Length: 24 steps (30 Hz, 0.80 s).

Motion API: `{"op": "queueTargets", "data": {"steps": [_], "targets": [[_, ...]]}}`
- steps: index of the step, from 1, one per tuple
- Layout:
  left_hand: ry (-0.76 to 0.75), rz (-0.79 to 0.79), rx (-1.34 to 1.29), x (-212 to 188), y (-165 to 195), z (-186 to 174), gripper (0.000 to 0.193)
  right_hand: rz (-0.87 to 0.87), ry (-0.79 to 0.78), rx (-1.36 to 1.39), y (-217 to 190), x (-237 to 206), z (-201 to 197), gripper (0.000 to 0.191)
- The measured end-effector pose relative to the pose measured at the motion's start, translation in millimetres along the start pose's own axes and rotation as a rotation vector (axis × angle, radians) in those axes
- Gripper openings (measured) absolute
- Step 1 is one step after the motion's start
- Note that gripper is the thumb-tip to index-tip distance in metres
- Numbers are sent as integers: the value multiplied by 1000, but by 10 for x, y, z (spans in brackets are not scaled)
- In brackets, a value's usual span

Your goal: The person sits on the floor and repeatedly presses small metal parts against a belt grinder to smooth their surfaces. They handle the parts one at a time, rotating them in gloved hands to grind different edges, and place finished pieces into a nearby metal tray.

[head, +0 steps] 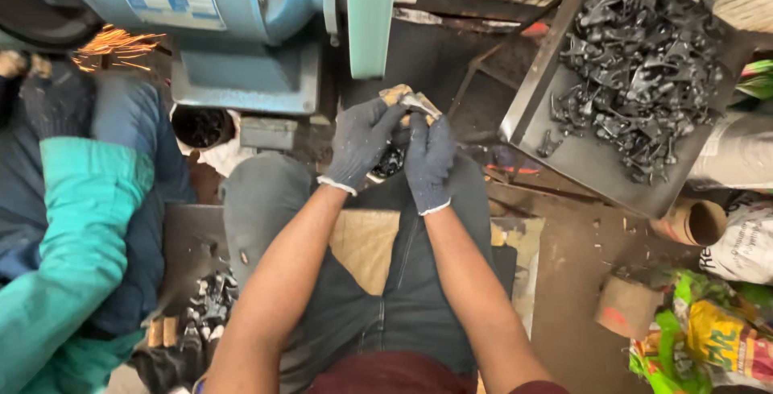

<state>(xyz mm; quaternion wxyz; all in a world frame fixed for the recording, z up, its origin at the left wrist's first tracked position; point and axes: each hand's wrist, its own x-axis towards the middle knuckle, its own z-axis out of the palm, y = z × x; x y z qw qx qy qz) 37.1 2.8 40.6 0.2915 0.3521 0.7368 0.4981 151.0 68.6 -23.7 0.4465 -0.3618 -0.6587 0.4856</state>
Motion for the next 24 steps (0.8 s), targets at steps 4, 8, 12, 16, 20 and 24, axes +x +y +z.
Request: {"op": "queueTargets", "data": {"steps": [4,8,12,16,20,24], "targets": [[36,-49,380,-77,-18,-149,44,285,-111,0,-68,-44,125,25],[222,-125,286,54,-209,-178,41,316,-247,187,-36,110,312,24],[222,-145,283,264,-349,-71,46,289,-192,227,32,232,392,22],[165,-94,203,298,-317,44,39,284,-38,147,79,210,318,24],[110,173,393,128,-233,34,43,206,17,164,88,83,138,22],[35,346,482,-37,-183,-127,37,42,-68,152,73,-15,-16,28]]}}
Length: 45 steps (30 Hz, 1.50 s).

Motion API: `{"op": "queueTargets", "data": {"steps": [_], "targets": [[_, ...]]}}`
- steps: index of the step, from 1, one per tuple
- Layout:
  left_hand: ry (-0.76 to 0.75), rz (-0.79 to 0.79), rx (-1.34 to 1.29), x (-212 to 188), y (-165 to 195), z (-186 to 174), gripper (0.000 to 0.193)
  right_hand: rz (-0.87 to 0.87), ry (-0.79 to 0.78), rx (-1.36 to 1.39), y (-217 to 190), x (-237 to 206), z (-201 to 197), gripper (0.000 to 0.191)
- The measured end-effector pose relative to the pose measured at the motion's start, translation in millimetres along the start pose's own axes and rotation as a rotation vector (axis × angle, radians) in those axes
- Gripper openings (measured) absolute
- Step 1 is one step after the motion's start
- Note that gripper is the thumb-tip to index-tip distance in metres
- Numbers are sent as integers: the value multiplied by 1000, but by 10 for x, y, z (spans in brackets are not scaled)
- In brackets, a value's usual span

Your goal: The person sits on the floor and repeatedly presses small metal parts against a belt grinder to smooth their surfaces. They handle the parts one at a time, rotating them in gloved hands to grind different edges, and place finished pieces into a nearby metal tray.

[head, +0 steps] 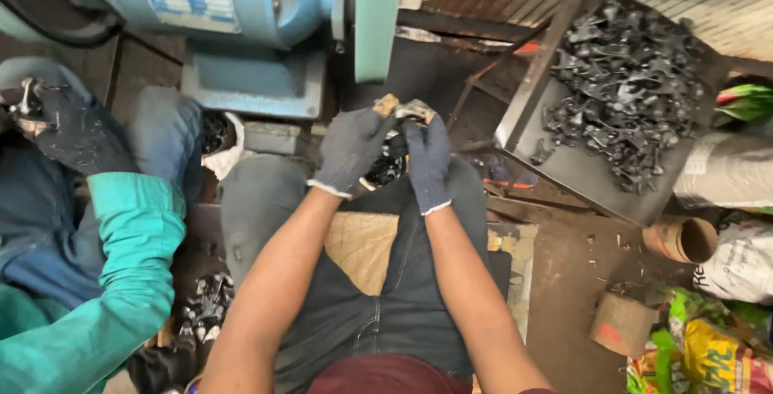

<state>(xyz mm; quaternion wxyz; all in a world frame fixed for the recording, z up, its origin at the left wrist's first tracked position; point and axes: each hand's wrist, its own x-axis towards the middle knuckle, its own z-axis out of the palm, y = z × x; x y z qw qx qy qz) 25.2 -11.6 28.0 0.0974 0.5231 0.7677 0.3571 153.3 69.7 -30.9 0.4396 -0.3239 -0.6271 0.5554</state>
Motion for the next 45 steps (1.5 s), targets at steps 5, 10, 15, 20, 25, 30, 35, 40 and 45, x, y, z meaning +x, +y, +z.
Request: {"op": "queueTargets", "data": {"steps": [5,10,15,20,25,30,35,40,45], "targets": [[-99,-41,68,61,-19,-198,41,-24,-29,-205,-28,-5,-57,35],[-153,-171,-36,115,-9,-242,42,166,-166,-337,-20,54,-60,28],[-24,-439,-443,152,-36,-128,37,245,-245,-154,57,231,-15,26],[102,-700,-460,204,-63,31,40,188,-402,-297,207,455,119,26],[159,-646,-450,211,-183,138,37,179,-243,-237,353,404,285,23],[87,-493,-164,251,-292,328,42,285,-74,-64,421,246,329,22],[35,-459,-105,334,-274,446,39,267,-60,-185,387,244,265,21],[16,-282,-82,253,-178,275,31,194,-101,-104,263,238,208,23],[-73,-164,119,27,-82,-78,20,365,-189,2,104,105,156,26]]}}
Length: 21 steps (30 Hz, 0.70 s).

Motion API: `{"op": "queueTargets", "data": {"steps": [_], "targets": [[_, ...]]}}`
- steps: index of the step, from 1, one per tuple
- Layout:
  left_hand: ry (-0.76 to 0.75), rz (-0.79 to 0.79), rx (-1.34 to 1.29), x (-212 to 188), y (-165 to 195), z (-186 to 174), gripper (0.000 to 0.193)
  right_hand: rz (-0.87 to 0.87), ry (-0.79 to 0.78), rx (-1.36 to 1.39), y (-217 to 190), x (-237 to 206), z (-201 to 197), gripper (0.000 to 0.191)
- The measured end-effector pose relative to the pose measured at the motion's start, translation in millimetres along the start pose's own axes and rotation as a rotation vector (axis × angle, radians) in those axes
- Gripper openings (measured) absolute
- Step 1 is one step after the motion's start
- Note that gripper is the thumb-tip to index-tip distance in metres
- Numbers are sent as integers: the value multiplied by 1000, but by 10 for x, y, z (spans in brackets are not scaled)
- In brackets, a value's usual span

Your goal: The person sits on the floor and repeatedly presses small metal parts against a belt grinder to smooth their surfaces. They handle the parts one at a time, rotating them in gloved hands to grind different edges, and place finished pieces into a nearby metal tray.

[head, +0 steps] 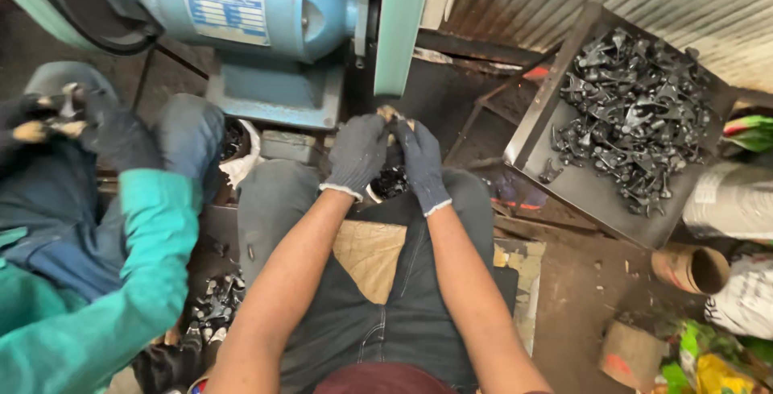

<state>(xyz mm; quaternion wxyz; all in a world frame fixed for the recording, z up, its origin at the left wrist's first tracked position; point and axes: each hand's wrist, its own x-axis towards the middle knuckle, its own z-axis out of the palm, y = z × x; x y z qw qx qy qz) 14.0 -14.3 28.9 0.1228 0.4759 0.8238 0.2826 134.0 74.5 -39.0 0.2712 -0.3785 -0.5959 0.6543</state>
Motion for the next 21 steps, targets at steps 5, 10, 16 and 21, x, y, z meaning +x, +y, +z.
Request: {"op": "queueTargets", "data": {"steps": [5,10,16,21], "targets": [[-81,-13,-168,-122,-3,-242,22,-36,-71,168,-65,-136,-68,25],[-5,-75,-545,-20,18,-276,36,-92,-122,224,-73,-112,-85,21],[-99,-320,-168,146,-85,-45,35,-35,-69,34,-41,129,48,16],[-8,-300,-144,249,-265,181,36,-2,-96,-45,-32,345,121,21]]}}
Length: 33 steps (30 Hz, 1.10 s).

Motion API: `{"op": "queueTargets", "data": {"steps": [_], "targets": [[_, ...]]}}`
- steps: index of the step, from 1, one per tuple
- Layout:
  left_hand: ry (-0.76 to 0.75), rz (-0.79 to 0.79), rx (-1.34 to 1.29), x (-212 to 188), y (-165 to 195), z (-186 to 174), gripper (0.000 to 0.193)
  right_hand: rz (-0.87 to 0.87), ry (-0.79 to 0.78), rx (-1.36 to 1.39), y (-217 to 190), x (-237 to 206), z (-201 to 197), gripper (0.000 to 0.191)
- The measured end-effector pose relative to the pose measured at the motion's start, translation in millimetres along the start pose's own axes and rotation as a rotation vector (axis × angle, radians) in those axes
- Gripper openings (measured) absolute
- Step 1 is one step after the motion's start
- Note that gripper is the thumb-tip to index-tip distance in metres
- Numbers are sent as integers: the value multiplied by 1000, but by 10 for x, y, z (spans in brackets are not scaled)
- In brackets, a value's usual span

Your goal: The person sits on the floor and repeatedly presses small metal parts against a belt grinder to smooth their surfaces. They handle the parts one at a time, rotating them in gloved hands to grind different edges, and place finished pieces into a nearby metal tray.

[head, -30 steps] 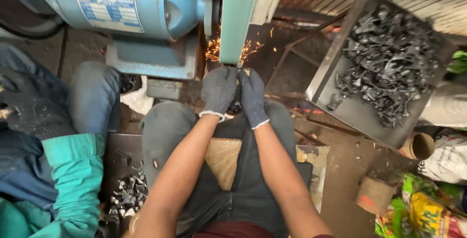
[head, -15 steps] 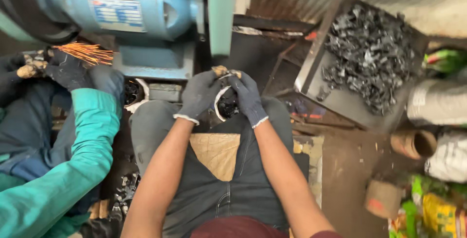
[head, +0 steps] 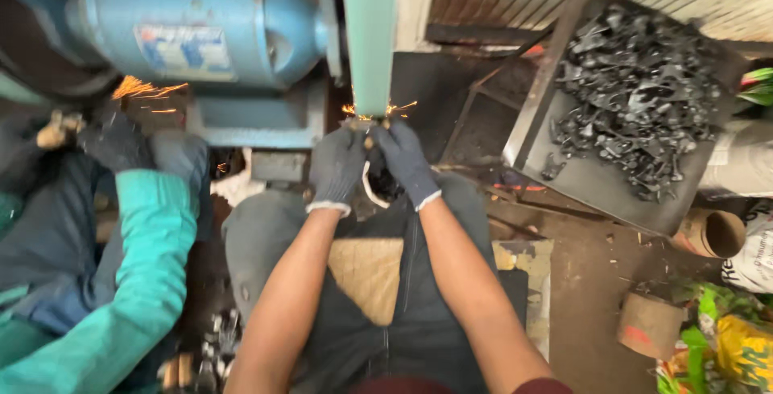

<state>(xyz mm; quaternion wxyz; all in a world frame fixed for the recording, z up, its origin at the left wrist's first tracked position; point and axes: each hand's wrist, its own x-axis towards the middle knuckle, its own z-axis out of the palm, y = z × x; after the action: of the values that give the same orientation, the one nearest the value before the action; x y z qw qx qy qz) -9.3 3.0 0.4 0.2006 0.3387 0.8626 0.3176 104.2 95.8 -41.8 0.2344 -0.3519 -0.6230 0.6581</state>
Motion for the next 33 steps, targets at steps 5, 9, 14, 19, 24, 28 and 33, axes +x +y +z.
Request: {"op": "queueTargets", "data": {"steps": [5,9,14,19,24,28,33], "targets": [[31,30,26,2,9,24,37,-99,35,-13,25,0,-46,22],[-18,52,47,-146,134,57,36,-65,61,68,50,-45,-126,23],[77,42,-1,-123,223,180,30,-93,96,2,59,49,-183,27],[182,93,-76,-51,224,342,21,-44,133,-161,70,188,-219,29],[113,191,-44,-23,244,481,20,-232,199,-412,102,125,-269,29],[152,397,-244,-69,117,271,25,-159,142,349,121,-102,-202,22],[182,526,-280,-481,-142,-324,30,-615,-100,-455,34,-549,108,50]]}}
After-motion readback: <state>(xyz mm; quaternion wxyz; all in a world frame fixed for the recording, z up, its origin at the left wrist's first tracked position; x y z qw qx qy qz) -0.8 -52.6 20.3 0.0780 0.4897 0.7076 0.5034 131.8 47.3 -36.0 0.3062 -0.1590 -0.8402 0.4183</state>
